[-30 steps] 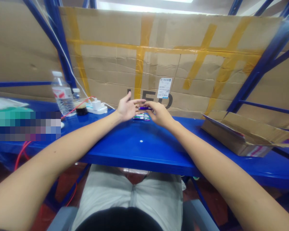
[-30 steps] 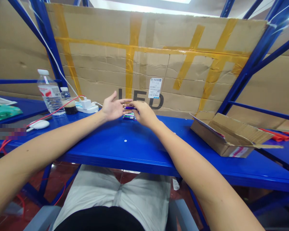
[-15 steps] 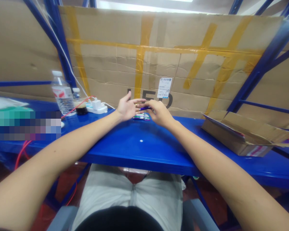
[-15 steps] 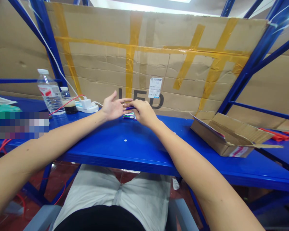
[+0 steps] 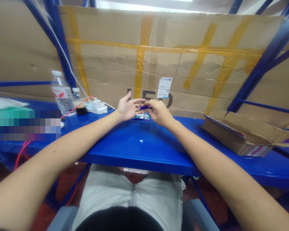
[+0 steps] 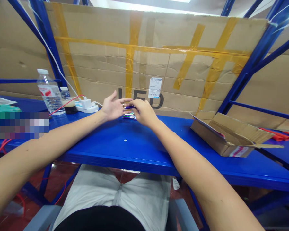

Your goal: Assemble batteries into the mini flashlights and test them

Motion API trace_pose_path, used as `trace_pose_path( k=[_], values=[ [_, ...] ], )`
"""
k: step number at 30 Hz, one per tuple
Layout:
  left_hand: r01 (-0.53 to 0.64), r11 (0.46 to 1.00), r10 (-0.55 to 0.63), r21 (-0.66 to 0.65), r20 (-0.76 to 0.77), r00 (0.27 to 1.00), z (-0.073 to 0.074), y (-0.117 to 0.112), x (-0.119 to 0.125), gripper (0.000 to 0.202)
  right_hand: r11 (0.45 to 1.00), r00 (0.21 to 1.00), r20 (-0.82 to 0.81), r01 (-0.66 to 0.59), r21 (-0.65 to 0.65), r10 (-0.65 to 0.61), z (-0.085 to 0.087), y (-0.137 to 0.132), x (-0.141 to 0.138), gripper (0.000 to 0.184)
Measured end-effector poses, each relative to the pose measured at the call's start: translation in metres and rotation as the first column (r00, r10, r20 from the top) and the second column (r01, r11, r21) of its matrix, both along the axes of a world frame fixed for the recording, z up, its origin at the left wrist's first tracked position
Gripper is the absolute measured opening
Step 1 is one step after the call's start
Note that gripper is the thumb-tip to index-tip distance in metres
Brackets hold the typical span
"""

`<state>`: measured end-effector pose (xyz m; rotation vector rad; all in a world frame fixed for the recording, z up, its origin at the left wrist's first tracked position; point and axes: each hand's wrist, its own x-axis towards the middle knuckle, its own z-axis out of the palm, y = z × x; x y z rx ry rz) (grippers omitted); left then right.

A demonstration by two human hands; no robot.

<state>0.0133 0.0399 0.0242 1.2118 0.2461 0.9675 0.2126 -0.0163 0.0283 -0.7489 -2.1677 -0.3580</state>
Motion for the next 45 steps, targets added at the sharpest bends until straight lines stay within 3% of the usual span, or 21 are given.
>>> trace_pose_path(
  k=[33, 39, 42, 45],
  values=[
    [-0.024, 0.999, 0.025, 0.037, -0.048, 0.999, 0.001, -0.003, 0.0, 0.079, 0.999, 1.0, -0.005, -0.024, -0.048, 0.024, 0.001, -0.001, -0.001, 0.025],
    [0.009, 0.998, -0.006, 0.068, -0.056, 0.998, 0.003, -0.007, -0.001, 0.079, 0.998, 0.995, -0.098, -0.01, -0.061, 0.004, 0.002, 0.001, 0.002, 0.032],
    [-0.02, 0.995, 0.029, 0.101, -0.082, 0.996, 0.003, -0.007, -0.001, 0.077, 0.994, 0.99, -0.137, 0.019, -0.103, -0.034, 0.0, 0.006, 0.007, 0.03],
    [-0.136, 0.961, 0.181, 0.242, -0.175, 0.968, 0.0, -0.005, 0.001, 0.065, 0.985, 0.984, -0.155, 0.061, -0.162, -0.086, -0.005, 0.013, 0.014, 0.031]
  ],
)
